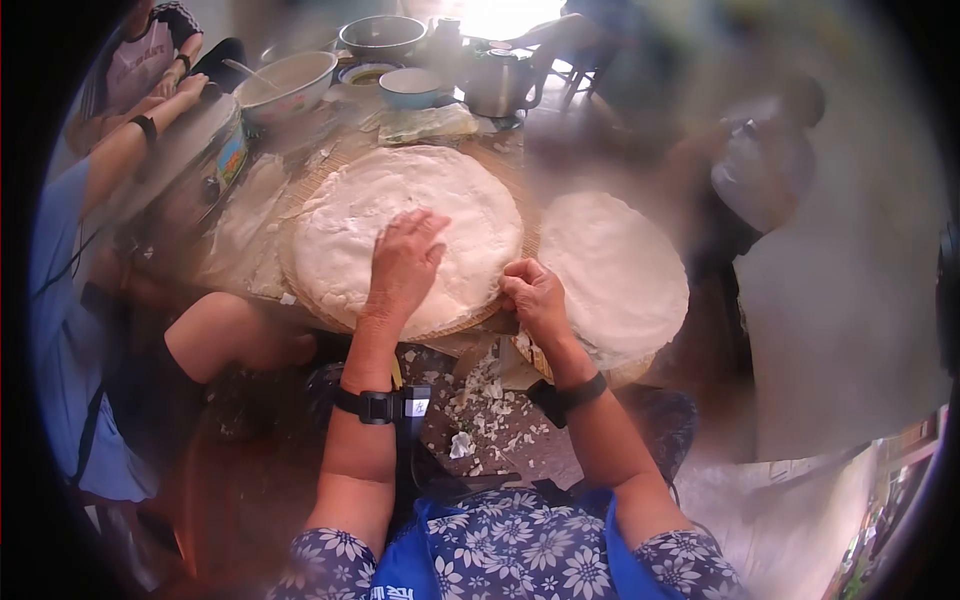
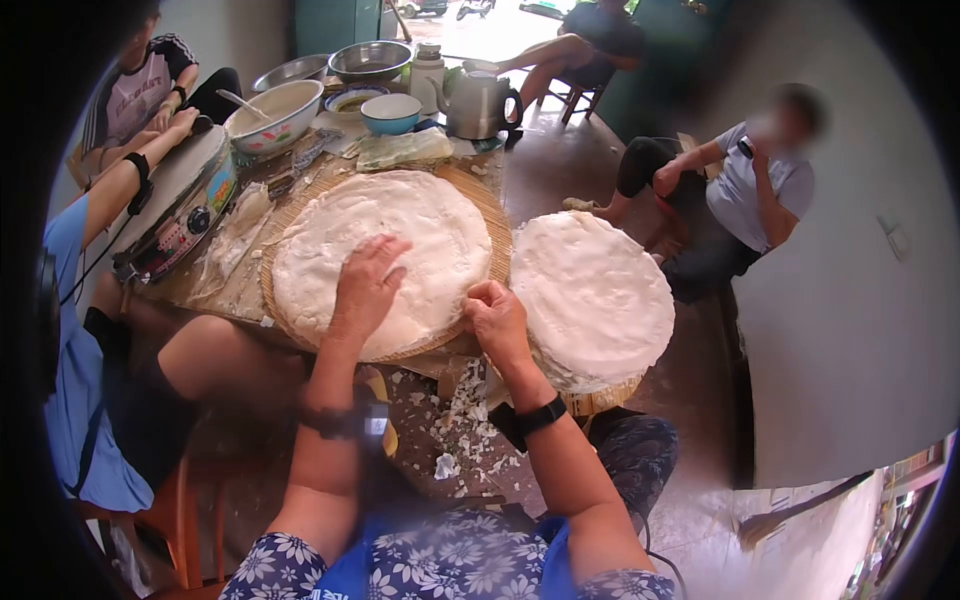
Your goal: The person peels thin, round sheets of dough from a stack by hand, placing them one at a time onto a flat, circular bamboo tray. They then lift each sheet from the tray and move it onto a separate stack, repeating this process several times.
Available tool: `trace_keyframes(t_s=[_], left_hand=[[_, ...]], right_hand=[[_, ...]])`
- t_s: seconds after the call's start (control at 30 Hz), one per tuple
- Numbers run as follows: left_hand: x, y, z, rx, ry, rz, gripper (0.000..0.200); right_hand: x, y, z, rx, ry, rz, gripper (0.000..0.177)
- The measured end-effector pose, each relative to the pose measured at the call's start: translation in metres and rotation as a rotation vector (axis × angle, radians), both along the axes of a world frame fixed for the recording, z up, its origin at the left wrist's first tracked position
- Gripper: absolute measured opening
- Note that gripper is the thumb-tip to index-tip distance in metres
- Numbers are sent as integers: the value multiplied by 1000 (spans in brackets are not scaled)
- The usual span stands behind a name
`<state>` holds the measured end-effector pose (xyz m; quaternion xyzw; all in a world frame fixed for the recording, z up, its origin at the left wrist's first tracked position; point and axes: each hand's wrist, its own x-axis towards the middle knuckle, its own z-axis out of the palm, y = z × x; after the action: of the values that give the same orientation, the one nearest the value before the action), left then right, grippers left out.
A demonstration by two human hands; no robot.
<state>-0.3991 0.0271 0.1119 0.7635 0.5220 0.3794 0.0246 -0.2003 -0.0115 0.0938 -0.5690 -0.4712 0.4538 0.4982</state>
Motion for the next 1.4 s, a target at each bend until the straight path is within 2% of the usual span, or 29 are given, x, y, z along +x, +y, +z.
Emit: trace_keyframes(t_s=[0.13,0.3,0.4,0.5,0.63,0.7,0.83,0.97,1.07,1.17,1.2,1.27,1.4], left_hand=[[31,-8,-8,-114,162,-107,36],[37,-10,-14,-195,326,-100,38],[39,-10,-12,-241,313,-106,37],[37,-12,-11,-272,285,-115,35],[39,-13,-4,-297,243,-145,33],[38,-10,-12,-191,232,-143,35],[43,-7,-11,-78,147,-136,37],[63,-16,6,-33,-92,-342,34],[88,-27,9,15,-167,-536,31],[113,-43,-1,-82,-187,-664,30],[121,-50,-3,-136,-205,-686,30],[134,-63,-7,-247,-244,-731,30],[150,-67,-28,-257,-209,-749,41]], right_hand=[[3,-2,6,-6,-4,19,6],[5,-3,2,-1,71,26,2],[15,-6,2,-90,348,-56,3],[31,-10,-15,-41,424,-13,5],[49,-29,-19,-60,260,73,9],[64,-39,-29,-64,150,116,11],[85,-64,-17,-69,-190,151,21],[108,-90,-23,90,-735,358,10],[124,-99,-54,109,-781,426,8],[128,-110,-61,16,-561,296,11],[128,-111,-54,-62,-491,316,13],[130,-113,-50,-18,-476,331,15],[140,-113,-40,-20,-479,416,19]])
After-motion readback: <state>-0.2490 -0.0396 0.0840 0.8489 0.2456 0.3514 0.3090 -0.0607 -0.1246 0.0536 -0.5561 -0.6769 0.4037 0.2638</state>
